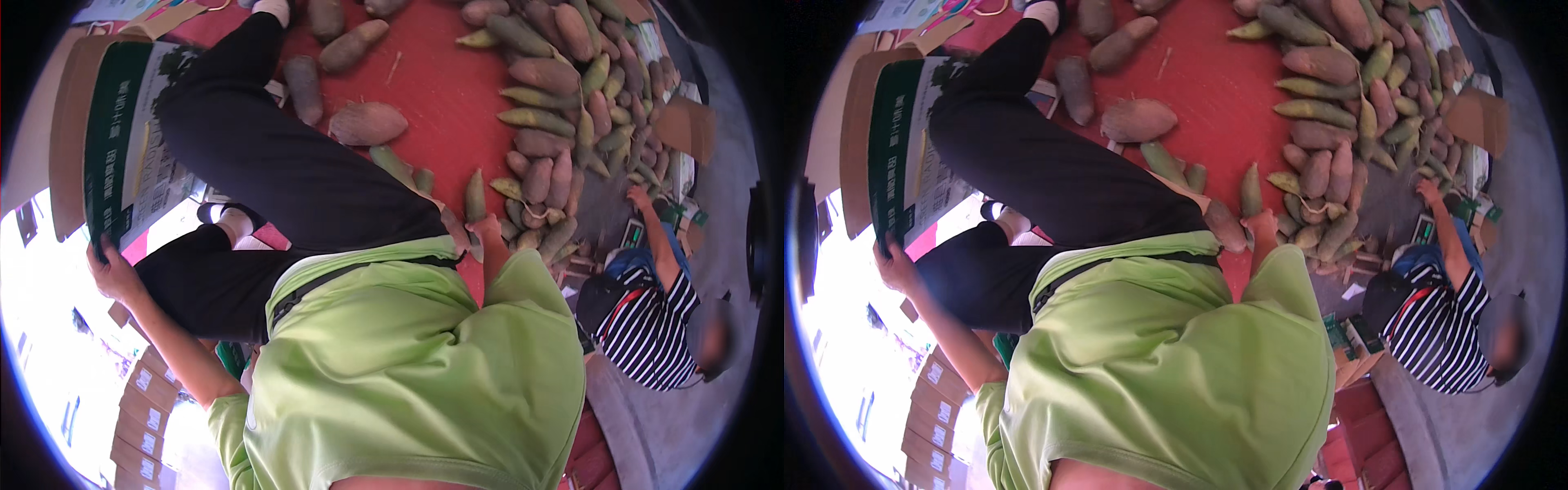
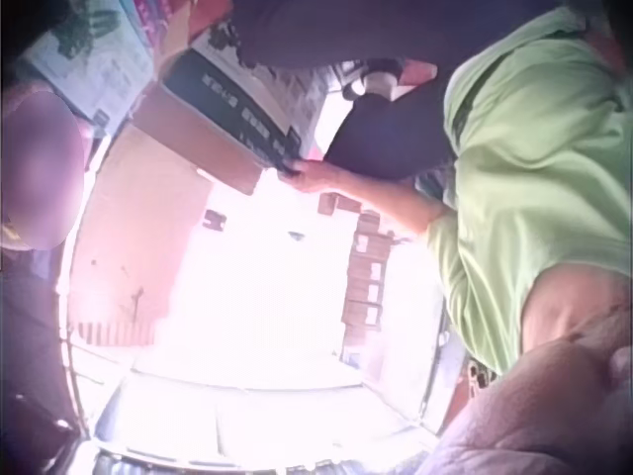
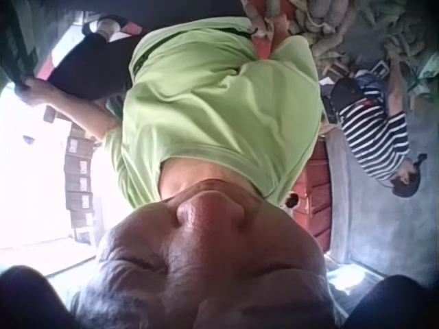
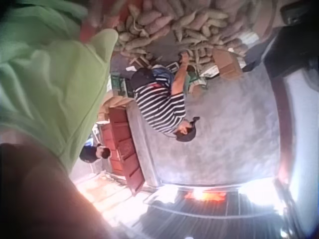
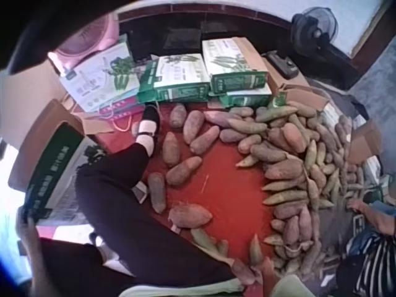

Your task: Sorting and packing sweet potatoes into cardboard boxes using a digital scale to verify weight.

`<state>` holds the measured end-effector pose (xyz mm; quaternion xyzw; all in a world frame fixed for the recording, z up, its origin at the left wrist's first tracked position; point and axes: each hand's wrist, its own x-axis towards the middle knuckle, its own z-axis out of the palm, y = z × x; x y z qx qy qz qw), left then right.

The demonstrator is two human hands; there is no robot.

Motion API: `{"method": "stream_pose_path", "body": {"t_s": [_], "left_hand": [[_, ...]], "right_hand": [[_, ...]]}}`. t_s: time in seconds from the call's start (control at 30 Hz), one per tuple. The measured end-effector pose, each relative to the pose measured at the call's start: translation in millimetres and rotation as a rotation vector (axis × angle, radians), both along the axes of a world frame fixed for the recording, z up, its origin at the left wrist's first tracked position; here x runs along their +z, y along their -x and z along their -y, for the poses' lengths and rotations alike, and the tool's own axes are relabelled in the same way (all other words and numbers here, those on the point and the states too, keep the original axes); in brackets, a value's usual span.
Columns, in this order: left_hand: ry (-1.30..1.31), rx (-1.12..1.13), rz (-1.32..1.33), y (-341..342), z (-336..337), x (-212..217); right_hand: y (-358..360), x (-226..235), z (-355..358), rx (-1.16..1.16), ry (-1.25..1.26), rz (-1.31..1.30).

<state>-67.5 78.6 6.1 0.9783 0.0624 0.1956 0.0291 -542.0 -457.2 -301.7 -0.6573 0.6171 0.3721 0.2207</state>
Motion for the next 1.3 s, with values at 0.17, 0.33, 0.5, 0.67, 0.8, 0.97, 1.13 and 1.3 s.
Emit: {"method": "stream_pose_path", "body": {"t_s": [0.17, 0.33, 0.5, 0.67, 0.8, 0.97, 1.13, 1.3], "left_hand": [[0.027, -0.058, 0.025, 4.0, 9.5, -1.1], [0.023, -0.115, 0.085, 10.0, 18.8, 6.8], [0.006, -0.127, 0.107, 10.5, 28.1, 11.5], [-0.032, -0.109, 0.108, 11.5, 35.0, 17.4], [-0.053, -0.122, 0.138, 11.8, 38.7, 20.0], [-0.033, -0.1, 0.136, 11.7, 39.4, 22.1], [-0.038, -0.093, 0.118, 14.6, 38.2, 24.3], [-0.052, -0.074, 0.086, 13.2, 38.5, 22.3]], "right_hand": [[-13.1, 2.6, -2.2, -0.052, -0.002, 0.158], [-118.5, 57.6, -1.0, -0.228, -0.111, 0.619], [-254.4, 95.0, 25.2, 0.176, -0.174, 1.186], [-426.6, 227.8, -11.6, 0.642, -0.11, 1.61], [-517.1, 333.2, -79.3, 1.008, 0.04, 1.819], [-575.2, 393.7, -181.5, 1.42, 0.035, 1.932], [-594.3, 398.0, -269.0, 1.754, -0.048, 1.514], [-602.3, 378.9, -317.6, 1.864, -0.243, 1.28]]}}
